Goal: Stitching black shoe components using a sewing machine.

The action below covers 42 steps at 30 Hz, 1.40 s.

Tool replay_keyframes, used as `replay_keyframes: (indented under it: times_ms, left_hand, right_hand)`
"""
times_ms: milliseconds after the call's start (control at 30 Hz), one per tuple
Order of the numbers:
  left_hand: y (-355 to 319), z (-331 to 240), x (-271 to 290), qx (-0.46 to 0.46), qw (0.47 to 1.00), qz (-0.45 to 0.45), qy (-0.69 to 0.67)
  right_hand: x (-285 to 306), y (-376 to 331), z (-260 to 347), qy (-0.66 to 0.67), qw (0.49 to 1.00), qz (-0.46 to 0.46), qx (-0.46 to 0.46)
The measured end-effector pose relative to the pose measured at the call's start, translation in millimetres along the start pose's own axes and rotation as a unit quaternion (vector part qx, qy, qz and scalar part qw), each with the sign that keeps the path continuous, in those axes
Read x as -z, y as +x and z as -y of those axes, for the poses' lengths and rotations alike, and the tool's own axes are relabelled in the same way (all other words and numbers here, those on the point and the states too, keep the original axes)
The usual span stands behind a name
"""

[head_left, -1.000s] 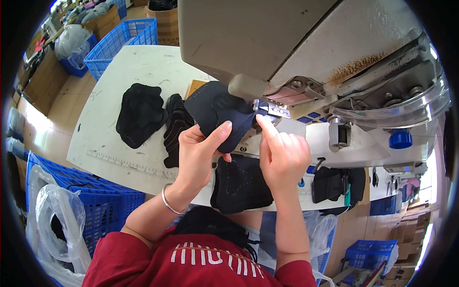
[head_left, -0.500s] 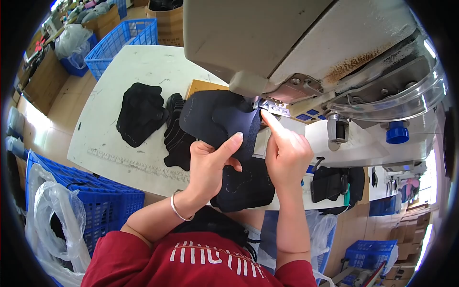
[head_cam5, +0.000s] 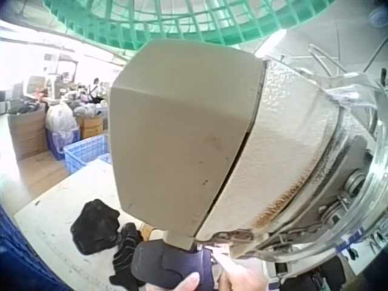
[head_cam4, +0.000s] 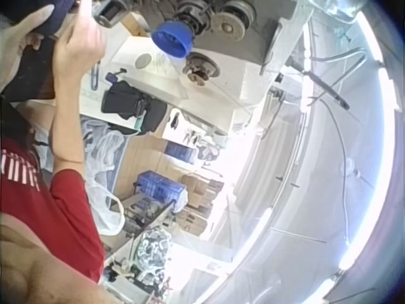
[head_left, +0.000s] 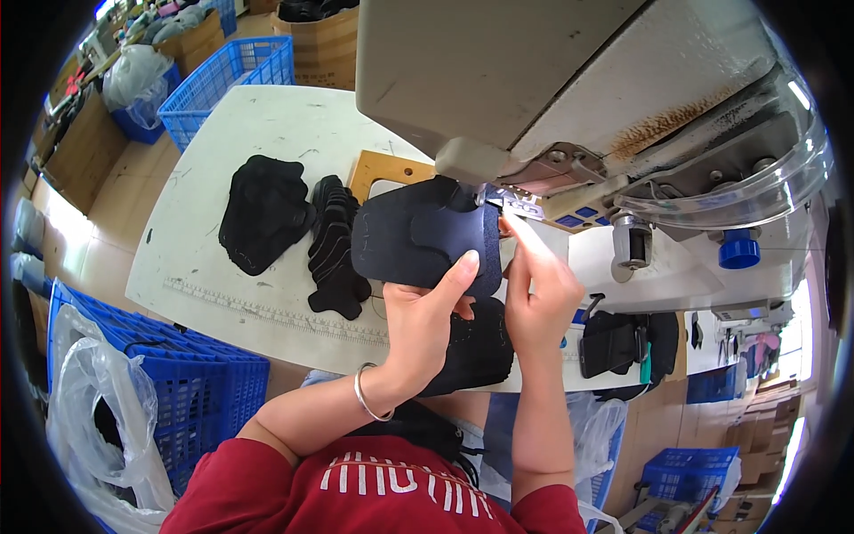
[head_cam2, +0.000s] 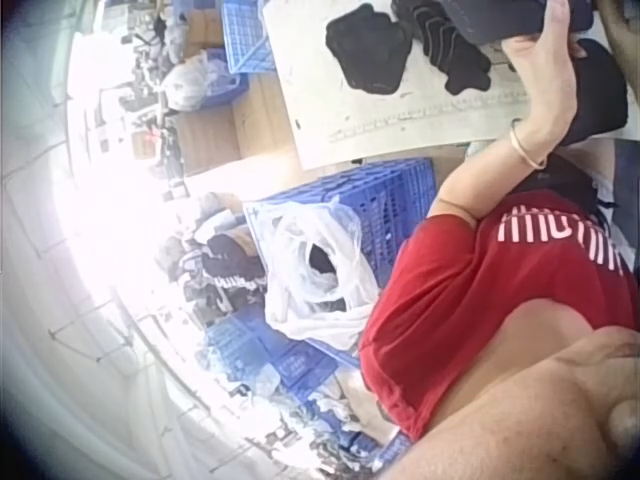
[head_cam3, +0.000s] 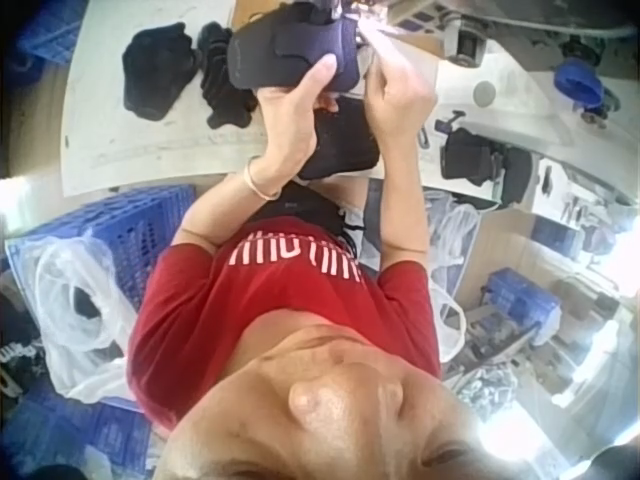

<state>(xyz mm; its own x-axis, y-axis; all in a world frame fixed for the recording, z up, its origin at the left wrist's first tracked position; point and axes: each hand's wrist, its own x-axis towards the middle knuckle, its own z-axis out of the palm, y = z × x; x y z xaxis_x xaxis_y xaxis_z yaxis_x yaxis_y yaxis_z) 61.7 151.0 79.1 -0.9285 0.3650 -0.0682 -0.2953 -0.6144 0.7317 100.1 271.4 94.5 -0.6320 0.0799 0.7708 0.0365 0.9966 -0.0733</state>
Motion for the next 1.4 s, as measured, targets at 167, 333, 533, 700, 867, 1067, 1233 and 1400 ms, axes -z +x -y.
replay_keyframes:
  times_ms: [167, 333, 533, 700, 867, 1067, 1233, 1400]
  left_hand:
    - [2.9, -5.5, 2.8, 0.093, 0.995, -0.033, -0.016]
    - [3.9, 3.5, 5.3, 0.058, 0.998, -0.021, 0.011]
    - [0.9, -0.8, 11.2, 0.047, 0.999, 0.002, 0.01]
    - [2.0, -3.5, 14.9, 0.017, 1.0, 0.013, 0.003]
    - [3.4, -2.8, 15.5, 0.023, 1.0, 0.015, -0.004]
    - [6.3, -6.4, 13.0, 0.007, 1.0, 0.021, 0.017]
    - [13.0, -6.5, 13.6, 0.009, 0.999, 0.027, 0.024]
    - [20.4, -9.4, 14.6, 0.003, 0.999, 0.036, 0.029]
  right_hand:
    - [12.3, -24.3, 15.2, 0.438, 0.825, 0.048, -0.354]
    - [7.6, -15.3, 37.0, 0.496, 0.769, 0.076, -0.396]
    - [1.7, -18.5, 31.9, 0.537, 0.737, 0.06, -0.405]
    - [0.2, -19.1, 35.0, 0.532, 0.741, 0.05, -0.407]
    - [-0.4, -18.1, 36.1, 0.533, 0.743, 0.042, -0.402]
    - [-1.7, -15.1, 35.5, 0.542, 0.737, 0.034, -0.403]
    - [-5.1, -10.7, 34.3, 0.519, 0.748, 0.033, -0.411]
    - [-10.9, -8.5, 34.5, 0.527, 0.748, 0.021, -0.403]
